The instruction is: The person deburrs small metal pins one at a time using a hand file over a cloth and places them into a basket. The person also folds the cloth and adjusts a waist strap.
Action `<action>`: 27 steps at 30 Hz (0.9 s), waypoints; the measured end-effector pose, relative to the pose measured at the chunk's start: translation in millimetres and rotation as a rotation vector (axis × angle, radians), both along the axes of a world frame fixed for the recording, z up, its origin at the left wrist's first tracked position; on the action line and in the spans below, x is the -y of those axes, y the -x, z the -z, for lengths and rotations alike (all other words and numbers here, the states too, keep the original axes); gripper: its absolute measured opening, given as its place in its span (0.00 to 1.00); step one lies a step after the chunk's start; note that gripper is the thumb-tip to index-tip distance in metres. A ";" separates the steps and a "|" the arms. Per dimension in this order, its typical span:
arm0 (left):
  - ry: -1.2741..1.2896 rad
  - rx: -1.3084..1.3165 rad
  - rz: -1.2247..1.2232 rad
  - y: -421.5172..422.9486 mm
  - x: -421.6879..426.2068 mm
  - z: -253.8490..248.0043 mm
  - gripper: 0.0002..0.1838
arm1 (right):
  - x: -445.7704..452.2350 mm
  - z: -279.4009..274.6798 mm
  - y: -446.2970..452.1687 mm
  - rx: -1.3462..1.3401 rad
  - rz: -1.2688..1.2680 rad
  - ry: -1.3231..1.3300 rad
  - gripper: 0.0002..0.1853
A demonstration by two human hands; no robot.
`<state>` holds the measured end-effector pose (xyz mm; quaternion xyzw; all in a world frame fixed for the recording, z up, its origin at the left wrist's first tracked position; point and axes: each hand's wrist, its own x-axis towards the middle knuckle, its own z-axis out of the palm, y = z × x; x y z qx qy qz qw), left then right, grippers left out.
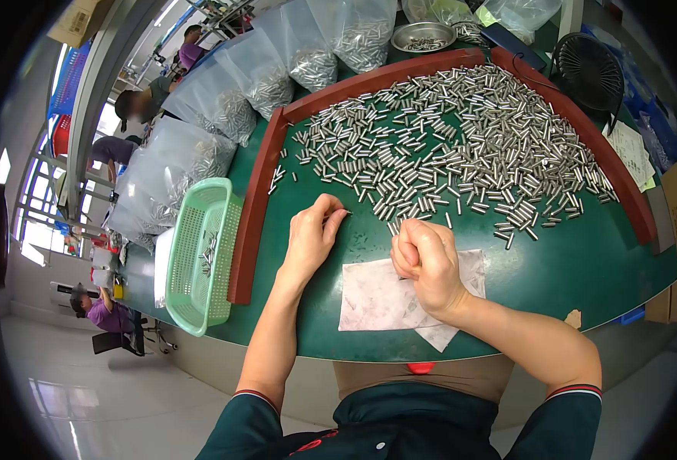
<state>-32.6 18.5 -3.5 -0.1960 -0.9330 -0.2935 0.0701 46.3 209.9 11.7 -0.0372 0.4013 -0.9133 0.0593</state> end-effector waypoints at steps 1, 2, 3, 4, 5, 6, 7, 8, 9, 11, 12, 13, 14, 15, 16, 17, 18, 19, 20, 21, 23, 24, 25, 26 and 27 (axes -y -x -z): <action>0.028 -0.044 0.028 0.2 0.8 2.4 0.06 | -0.2 0.1 0.1 -0.002 -0.002 0.001 0.20; 0.055 -0.087 0.055 0.3 1.2 3.8 0.06 | -0.1 -0.1 0.1 -0.003 -0.002 0.000 0.20; 0.101 -0.084 0.055 -1.4 0.1 0.7 0.06 | -0.1 -0.4 -0.2 0.001 -0.004 0.001 0.20; 0.099 -0.087 0.054 -2.1 -1.3 -1.7 0.06 | -0.2 -0.9 0.1 0.003 -0.005 0.003 0.19; 0.114 -0.126 0.077 -2.8 -2.8 -3.5 0.06 | -0.1 -1.3 0.4 0.000 -0.006 0.003 0.19; 0.130 -0.165 0.100 -3.6 -3.6 -4.0 0.07 | 0.1 -1.5 0.3 -0.002 -0.006 0.005 0.19; 0.130 -0.167 0.098 -4.1 -3.8 -3.5 0.07 | 0.1 -1.7 0.1 -0.004 -0.007 0.006 0.19; 0.126 -0.158 0.108 -4.0 -4.0 -3.2 0.07 | -0.1 -1.6 -0.1 -0.009 -0.009 0.005 0.19; 0.122 -0.150 0.119 -3.6 -4.7 -3.5 0.08 | -0.3 -1.3 -0.4 -0.009 -0.011 0.004 0.19; 0.135 -0.155 0.106 -3.9 -6.3 -5.4 0.08 | -0.2 -0.9 -0.5 -0.006 -0.011 0.008 0.19; 0.172 -0.149 0.110 -3.1 -5.4 -4.0 0.07 | -0.1 -0.6 -0.7 -0.012 -0.008 0.005 0.19; 0.210 -0.142 0.113 -2.7 -4.7 -2.3 0.07 | 0.0 -0.2 -0.9 -0.010 -0.010 0.005 0.19; 0.206 -0.149 0.114 -3.5 -4.4 0.1 0.07 | -0.2 -0.3 -0.7 -0.009 -0.013 0.005 0.20; -0.036 -0.042 0.090 -5.2 -5.9 -0.4 0.06 | -0.7 -0.7 -0.3 -0.016 -0.012 0.002 0.20; -0.278 0.067 0.067 -6.2 -7.6 -2.1 0.05 | -1.2 -0.9 -0.1 -0.016 -0.012 -0.002 0.20; -0.542 0.285 0.033 -8.3 -7.7 -5.8 0.04 | -1.3 -0.8 -0.2 -0.014 -0.012 -0.004 0.20; -0.938 0.588 0.000 -7.7 -5.9 -10.7 0.04 | -1.0 -0.7 -0.5 -0.010 -0.013 -0.004 0.20; -1.204 0.735 0.057 -7.5 -2.5 -11.5 0.05 | -0.6 -0.7 -0.8 -0.010 -0.012 -0.002 0.20; -1.472 0.880 0.118 -7.1 0.5 -10.8 0.06 | -0.8 -0.9 -0.7 -0.003 -0.013 0.000 0.20; -1.612 0.981 0.172 -6.4 2.6 -9.0 0.06 | -1.1 -1.1 -0.3 0.005 -0.014 0.001 0.20; -1.684 1.055 0.105 -7.4 2.2 -7.5 0.05 | -1.1 -0.8 0.2 0.001 -0.013 -0.001 0.20; -1.756 1.127 0.034 -8.6 1.6 -7.1 0.04 | -0.9 -0.6 0.3 -0.004 -0.015 -0.002 0.20; -1.697 1.088 0.111 -7.6 2.9 -1.4 0.03 | -0.6 -0.9 -0.3 -0.002 -0.018 -0.003 0.20; -1.602 1.074 0.124 -7.8 3.4 -1.9 0.02 | -0.4 -1.9 -0.7 0.002 -0.016 0.000 0.20; -1.507 1.057 0.139 -7.1 2.8 -3.7 0.01 | -0.6 -2.8 0.1 0.002 -0.012 0.001 0.20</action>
